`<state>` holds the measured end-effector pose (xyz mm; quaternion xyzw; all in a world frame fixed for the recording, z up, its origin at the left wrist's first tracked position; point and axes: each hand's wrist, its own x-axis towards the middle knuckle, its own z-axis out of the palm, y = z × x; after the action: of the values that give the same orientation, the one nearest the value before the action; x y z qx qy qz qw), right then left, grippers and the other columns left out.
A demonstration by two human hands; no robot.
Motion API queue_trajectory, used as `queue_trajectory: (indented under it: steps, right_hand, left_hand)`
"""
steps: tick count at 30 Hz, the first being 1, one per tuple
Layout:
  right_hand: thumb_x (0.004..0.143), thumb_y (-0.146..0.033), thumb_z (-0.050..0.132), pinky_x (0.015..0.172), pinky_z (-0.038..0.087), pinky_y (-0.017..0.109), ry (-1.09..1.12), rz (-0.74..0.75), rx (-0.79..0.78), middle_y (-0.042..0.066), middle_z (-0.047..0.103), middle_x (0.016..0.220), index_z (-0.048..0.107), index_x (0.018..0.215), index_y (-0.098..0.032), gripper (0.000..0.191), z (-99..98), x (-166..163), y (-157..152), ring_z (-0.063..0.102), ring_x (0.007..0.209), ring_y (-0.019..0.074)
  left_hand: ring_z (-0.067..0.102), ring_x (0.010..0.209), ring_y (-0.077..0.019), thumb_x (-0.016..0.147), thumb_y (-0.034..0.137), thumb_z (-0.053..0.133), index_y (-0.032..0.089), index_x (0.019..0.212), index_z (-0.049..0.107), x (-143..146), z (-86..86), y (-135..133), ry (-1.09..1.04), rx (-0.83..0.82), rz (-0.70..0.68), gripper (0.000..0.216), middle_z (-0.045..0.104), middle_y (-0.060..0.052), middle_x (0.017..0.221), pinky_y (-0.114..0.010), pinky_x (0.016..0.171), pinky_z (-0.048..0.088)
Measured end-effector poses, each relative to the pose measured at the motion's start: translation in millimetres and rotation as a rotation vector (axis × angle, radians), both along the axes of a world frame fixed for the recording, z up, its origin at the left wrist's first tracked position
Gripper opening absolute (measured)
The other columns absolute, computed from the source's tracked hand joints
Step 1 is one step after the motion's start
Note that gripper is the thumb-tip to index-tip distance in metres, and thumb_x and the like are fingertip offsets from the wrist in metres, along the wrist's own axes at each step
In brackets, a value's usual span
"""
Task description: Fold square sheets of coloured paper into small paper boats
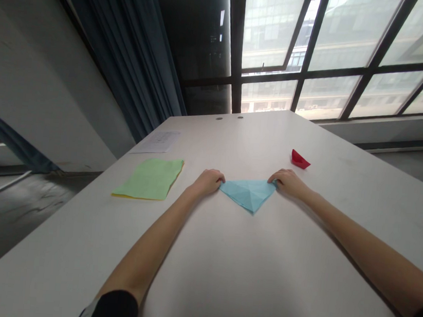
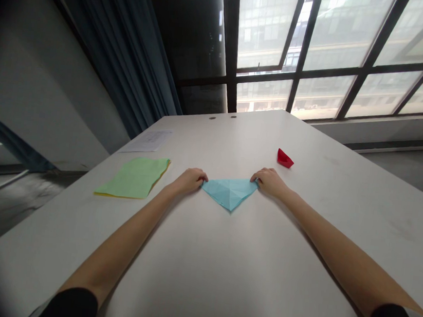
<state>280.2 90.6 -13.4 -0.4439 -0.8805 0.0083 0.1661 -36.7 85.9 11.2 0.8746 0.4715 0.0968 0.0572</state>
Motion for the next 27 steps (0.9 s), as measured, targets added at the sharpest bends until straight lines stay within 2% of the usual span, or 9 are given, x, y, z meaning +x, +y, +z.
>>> queue_trajectory:
  steps: [4,9,13,17,19,22,24,27]
  right_hand:
    - [0.073,-0.011,0.04,0.081,0.033,0.034,-0.1,-0.032,0.018,0.002,0.068,0.092,0.065,0.088,-0.022,0.031,10.3,-16.0,-12.4,0.056,0.09,0.0189]
    - [0.082,-0.02,0.039,0.081,0.031,0.034,-0.154,-0.035,0.031,0.006,0.067,0.094,0.064,0.092,-0.021,0.027,19.8,-34.3,-27.7,0.056,0.092,0.0188]
    - [0.084,-0.028,0.041,0.084,0.032,0.036,-0.141,-0.025,0.044,0.008,0.065,0.1,0.062,0.099,-0.02,0.027,15.4,-46.9,-36.1,0.054,0.096,0.0214]
    - [0.086,-0.031,0.036,0.092,0.033,0.035,-0.082,0.061,0.011,0.009,0.058,0.115,0.053,0.115,-0.018,0.036,4.5,-55.7,-40.4,0.051,0.106,0.0206]
    - [0.088,-0.032,0.032,0.096,0.031,0.036,-0.062,0.082,-0.016,0.01,0.052,0.124,0.048,0.122,-0.016,0.041,-0.9,-57.6,-40.3,0.046,0.113,0.0209]
    - [0.089,-0.037,0.026,0.1,0.029,0.04,-0.071,0.063,-0.076,0.013,0.041,0.133,0.04,0.129,-0.014,0.048,-6.9,-56.8,-37.9,0.037,0.122,0.0245]
    - [0.089,-0.043,0.024,0.101,0.027,0.044,-0.093,0.039,-0.126,0.013,0.034,0.138,0.034,0.133,-0.015,0.053,-9.0,-54.3,-35.9,0.031,0.126,0.0271]
    - [0.086,-0.053,0.021,0.101,0.023,0.05,-0.123,0.008,-0.204,0.012,0.025,0.142,0.025,0.137,-0.02,0.061,-9.1,-48.7,-33.5,0.023,0.129,0.0296]
  left_hand:
    - [0.057,0.084,-0.0164,0.075,0.014,0.041,0.019,0.088,0.065,17.9,3.5,-12.4,0.064,0.055,0.005,0.028,0.063,-0.005,0.091,-0.028,0.08,0.041]
    - [0.055,0.088,-0.0194,0.084,0.027,0.036,0.018,0.091,0.062,35.7,4.1,-24.6,0.136,0.138,0.041,0.028,0.061,-0.007,0.091,-0.032,0.079,0.04]
    - [0.053,0.093,-0.0202,0.085,0.032,0.037,0.019,0.1,0.057,48.5,-1.7,-32.6,0.102,0.149,-0.01,0.028,0.059,-0.007,0.1,-0.034,0.081,0.04]
    - [0.047,0.107,-0.0211,0.085,0.038,0.036,0.017,0.116,0.047,59.1,-8.7,-40.0,0.035,0.099,-0.044,0.038,0.053,-0.009,0.115,-0.034,0.091,0.036]
    - [0.037,0.119,-0.0228,0.085,0.044,0.035,0.015,0.125,0.037,61.6,-11.6,-42.3,0.032,0.026,-0.057,0.05,0.045,-0.011,0.128,-0.037,0.097,0.031]
    - [0.018,0.131,-0.0254,0.084,0.054,0.026,0.014,0.136,0.02,61.3,-15.4,-42.8,0.075,-0.123,-0.063,0.066,0.023,-0.012,0.143,-0.044,0.103,0.019]
    - [0.009,0.133,-0.0255,0.083,0.059,0.019,0.014,0.138,0.012,59.2,-16.9,-41.7,0.099,-0.196,-0.066,0.072,0.011,-0.011,0.146,-0.048,0.105,0.012]
    - [0.001,0.134,-0.0261,0.078,0.066,0.018,0.014,0.139,0.003,54.7,-16.4,-39.0,0.121,-0.267,-0.051,0.082,0.001,-0.01,0.146,-0.051,0.104,0.006]
